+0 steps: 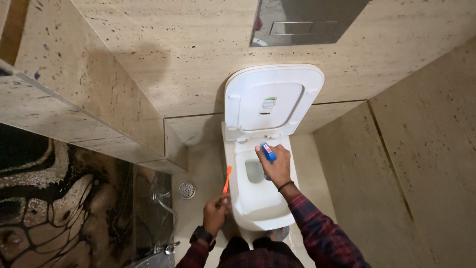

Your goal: The person rinses a wall-mounted toilet with a handheld bidet sprayer, then applies a blue liquid cleaner to the seat and lid. They scrub the underside and edges of the toilet lid with an orange toothbrush, focusing on the hinge area and rim.

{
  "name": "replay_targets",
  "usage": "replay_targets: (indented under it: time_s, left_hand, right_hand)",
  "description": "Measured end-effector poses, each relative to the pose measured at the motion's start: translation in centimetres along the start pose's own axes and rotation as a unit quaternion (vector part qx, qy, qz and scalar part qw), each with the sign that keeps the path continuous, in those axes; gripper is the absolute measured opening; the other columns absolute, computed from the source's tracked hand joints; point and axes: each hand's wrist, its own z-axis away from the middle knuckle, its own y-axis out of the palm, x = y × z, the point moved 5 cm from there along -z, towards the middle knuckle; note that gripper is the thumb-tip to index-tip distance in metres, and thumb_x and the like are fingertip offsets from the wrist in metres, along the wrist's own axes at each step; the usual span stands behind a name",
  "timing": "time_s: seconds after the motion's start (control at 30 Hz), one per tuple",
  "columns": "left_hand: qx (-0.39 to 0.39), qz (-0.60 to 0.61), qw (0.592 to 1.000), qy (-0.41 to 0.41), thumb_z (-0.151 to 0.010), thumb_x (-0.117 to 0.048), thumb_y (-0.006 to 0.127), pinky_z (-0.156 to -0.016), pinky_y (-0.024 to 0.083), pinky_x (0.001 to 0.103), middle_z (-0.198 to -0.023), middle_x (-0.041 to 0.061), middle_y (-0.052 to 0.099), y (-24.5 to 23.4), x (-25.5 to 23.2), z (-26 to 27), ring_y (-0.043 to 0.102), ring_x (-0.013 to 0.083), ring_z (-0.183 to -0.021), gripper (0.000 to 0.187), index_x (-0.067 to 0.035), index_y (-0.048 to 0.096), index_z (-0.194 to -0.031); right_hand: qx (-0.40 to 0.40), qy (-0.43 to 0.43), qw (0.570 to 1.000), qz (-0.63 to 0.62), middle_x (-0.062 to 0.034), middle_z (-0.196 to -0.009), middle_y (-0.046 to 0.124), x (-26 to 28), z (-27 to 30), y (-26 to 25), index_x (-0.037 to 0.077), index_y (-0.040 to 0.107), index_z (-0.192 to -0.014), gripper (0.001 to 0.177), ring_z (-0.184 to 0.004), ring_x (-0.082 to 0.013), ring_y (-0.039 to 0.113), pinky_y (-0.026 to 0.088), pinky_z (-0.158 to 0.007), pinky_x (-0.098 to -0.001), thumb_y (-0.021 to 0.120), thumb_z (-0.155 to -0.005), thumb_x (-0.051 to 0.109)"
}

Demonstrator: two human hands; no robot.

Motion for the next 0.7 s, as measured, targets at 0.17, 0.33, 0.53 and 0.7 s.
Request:
replay_targets:
  time_s: [0.17, 0.33, 0.53, 0.7]
  left_hand:
    - [0.000, 0.027, 1.000, -0.016, -0.098, -0.013, 0.063, -0.057, 0.055, 0.028, -0.095, 0.008, 0.077, 0.1, -1.0, 0.1, 0.072, 0.0142, -0.075, 0.022, -0.004, 0.076, -0.113]
    - [-0.006, 0.028, 0.999, -0.016, -0.097, -0.013, 0.063, -0.059, 0.056, 0.027, -0.101, 0.005, 0.078, 0.2, -1.3, 0.3, 0.074, 0.0133, -0.078, 0.023, -0.005, 0.075, -0.114]
    - [-0.003, 0.036, 0.999, -0.001, -0.098, -0.015, 0.063, -0.064, 0.056, 0.026, -0.102, 0.006, 0.079, 0.5, -0.1, 0.6, 0.072, 0.0134, -0.078, 0.024, -0.003, 0.074, -0.116]
    - [0.014, 0.051, 0.998, 0.015, -0.097, -0.016, 0.064, -0.066, 0.057, 0.028, -0.103, 0.008, 0.078, 1.3, -0.3, -0.3, 0.071, 0.0146, -0.076, 0.027, -0.002, 0.071, -0.119]
  right_hand:
    - [-0.029, 0.003, 0.999, -0.018, -0.0157, -0.071, 0.065, -0.6, 0.3, -0.3, 0.005, 0.076, -0.081, 0.042, -0.073, -0.0322, 0.063, 0.050, -0.069, -0.0457, 0.073, -0.087, 0.046]
    - [-0.012, 0.012, 1.000, -0.019, -0.0162, -0.071, 0.068, -1.9, 1.3, 0.0, 0.006, 0.077, -0.075, 0.044, -0.076, -0.0325, 0.065, 0.051, -0.074, -0.0451, 0.072, -0.088, 0.048]
    - [-0.037, 0.006, 0.997, -0.061, -0.0184, -0.076, 0.067, -3.3, 2.7, -0.1, 0.003, 0.074, -0.081, 0.044, -0.074, -0.0347, 0.064, 0.051, -0.070, -0.0460, 0.075, -0.087, 0.046]
    - [0.007, 0.006, 1.000, 0.023, -0.0187, -0.070, 0.067, -3.4, 2.9, -0.5, 0.005, 0.073, -0.074, 0.043, -0.075, -0.0336, 0.063, 0.049, -0.075, -0.0465, 0.072, -0.090, 0.045]
